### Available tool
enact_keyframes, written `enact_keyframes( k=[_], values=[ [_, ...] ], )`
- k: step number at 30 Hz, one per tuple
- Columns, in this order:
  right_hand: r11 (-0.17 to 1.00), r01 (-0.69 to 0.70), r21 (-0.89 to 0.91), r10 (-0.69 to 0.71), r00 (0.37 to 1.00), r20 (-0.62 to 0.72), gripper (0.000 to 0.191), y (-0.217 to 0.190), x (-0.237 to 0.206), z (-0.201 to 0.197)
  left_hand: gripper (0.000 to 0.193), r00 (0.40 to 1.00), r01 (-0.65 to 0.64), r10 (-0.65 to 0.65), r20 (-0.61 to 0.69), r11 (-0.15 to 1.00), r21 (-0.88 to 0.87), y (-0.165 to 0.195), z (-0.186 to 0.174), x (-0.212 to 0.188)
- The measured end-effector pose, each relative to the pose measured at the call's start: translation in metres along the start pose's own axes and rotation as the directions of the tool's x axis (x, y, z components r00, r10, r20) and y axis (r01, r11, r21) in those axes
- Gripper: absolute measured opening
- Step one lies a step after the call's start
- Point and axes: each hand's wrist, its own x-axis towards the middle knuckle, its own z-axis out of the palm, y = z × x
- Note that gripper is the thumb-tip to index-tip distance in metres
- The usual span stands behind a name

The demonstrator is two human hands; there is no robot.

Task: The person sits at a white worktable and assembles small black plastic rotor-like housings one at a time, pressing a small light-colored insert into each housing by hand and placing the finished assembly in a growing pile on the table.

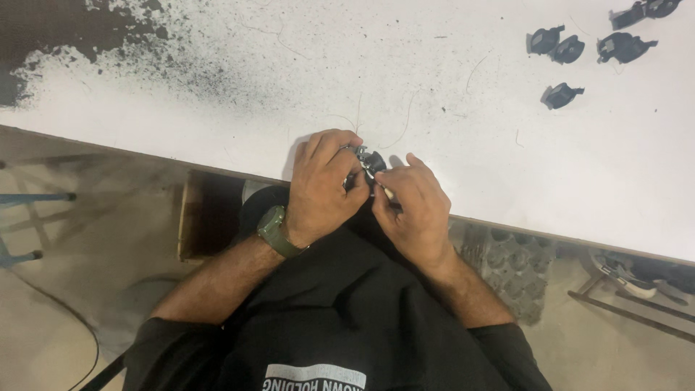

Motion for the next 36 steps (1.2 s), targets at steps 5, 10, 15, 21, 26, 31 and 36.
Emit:
enact_keyframes(
  k=[5,10,15,21,26,31,36],
  values=[
    [1.000,-0.007,-0.023,0.009,0.997,0.074,0.025,-0.001,0.002,-0.003,0.018,1.000,0.013,-0.013,0.023,1.000,-0.017,0.002,-0.005,0.001],
    [0.999,0.014,0.051,-0.010,0.997,-0.078,0.025,0.002,0.000,-0.007,0.022,0.994,0.097,-0.090,0.055,0.987,-0.131,0.001,-0.022,0.009],
    [0.996,-0.027,0.082,0.034,0.996,-0.085,0.025,0.010,-0.005,0.002,0.025,0.988,-0.057,0.042,0.151,0.994,0.094,0.000,-0.028,0.018],
    [0.995,-0.045,0.091,0.051,0.997,-0.061,0.027,0.017,-0.008,0.004,0.015,0.974,-0.168,0.136,0.181,0.969,0.181,0.002,-0.038,0.028],
    [0.996,-0.062,0.070,0.064,0.997,-0.030,0.028,0.020,-0.001,0.003,0.013,0.916,-0.300,0.230,0.328,0.936,0.184,0.006,-0.037,0.030],
    [0.999,-0.033,0.034,0.034,0.999,-0.032,0.028,0.020,0.002,0.000,0.017,0.952,-0.045,0.015,0.306,0.995,0.092,0.009,-0.028,0.026],
    [0.996,-0.007,0.093,0.012,0.998,-0.056,0.028,0.018,-0.006,0.002,0.017,0.983,-0.051,0.043,0.180,0.998,0.042,0.009,-0.031,0.022]
  ],
)
